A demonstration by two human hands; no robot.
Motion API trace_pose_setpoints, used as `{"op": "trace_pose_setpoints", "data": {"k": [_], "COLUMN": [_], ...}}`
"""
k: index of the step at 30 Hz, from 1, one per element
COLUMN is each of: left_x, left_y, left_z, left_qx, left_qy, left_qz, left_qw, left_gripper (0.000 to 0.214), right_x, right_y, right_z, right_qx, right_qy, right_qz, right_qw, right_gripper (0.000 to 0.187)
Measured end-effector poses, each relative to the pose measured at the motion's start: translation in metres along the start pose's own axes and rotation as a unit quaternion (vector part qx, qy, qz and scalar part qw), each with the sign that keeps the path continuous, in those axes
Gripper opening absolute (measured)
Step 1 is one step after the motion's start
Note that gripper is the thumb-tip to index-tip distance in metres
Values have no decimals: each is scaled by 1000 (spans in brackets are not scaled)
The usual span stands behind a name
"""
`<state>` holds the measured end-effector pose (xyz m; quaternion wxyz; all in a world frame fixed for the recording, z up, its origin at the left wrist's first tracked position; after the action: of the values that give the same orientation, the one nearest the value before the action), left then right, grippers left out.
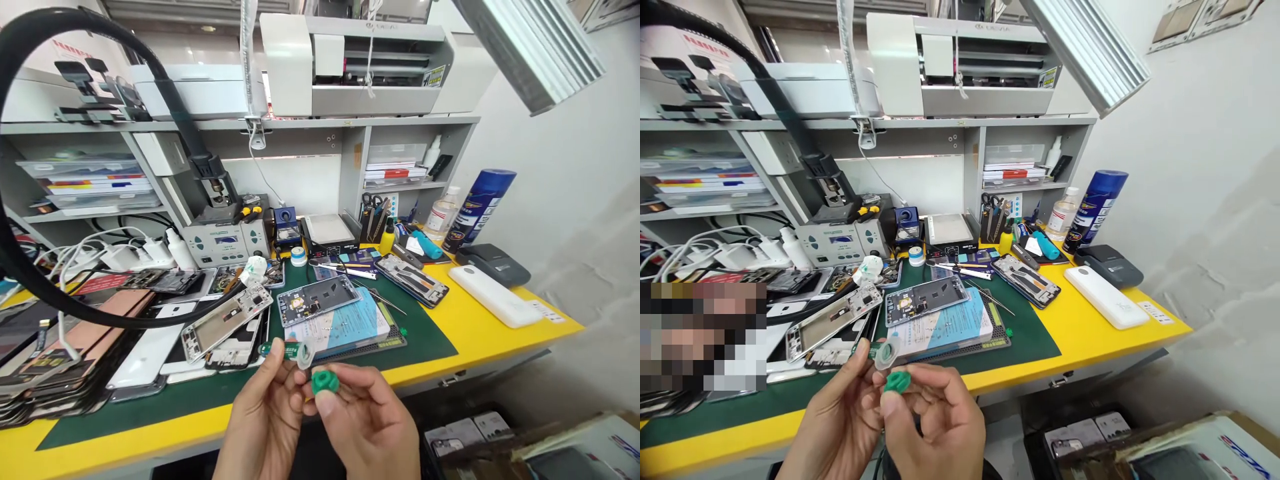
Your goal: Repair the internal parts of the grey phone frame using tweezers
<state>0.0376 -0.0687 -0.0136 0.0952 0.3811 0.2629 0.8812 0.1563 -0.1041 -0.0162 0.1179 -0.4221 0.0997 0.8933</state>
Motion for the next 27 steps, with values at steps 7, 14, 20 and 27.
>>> {"op": "trace_pose_setpoints", "data": {"k": [7, 14, 20, 27], "left_x": [8, 3, 2, -5], "left_y": [9, 8, 4, -11], "left_z": [9, 11, 8, -6], "left_qx": [29, 39, 30, 9], "left_qy": [21, -1, -16, -53], "left_qz": [9, 7, 26, 24], "left_qw": [999, 999, 999, 998], "left_gripper": [30, 35, 34, 71], "right_x": [-55, -143, -168, -167], "right_y": [-33, -87, -124, -139], "right_z": [-63, -176, -213, -212], "right_qx": [69, 268, 227, 206], "right_qy": [233, 506, 596, 640], "right_qz": [-104, -124, -84, -82], "right_qw": [964, 810, 765, 736], "right_gripper": [47, 72, 67, 68]}}
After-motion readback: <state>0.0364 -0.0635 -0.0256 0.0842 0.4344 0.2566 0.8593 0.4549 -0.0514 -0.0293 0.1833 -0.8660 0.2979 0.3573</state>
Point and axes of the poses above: each hand's wrist, its own y-axis away from the middle knuckle, its own z-axis out of the palm, x = y × z, the point moved 6 cm from there along -y, towards the middle knuckle, and after that the axes turned 8 degrees about -y, right-handed, at the moved point
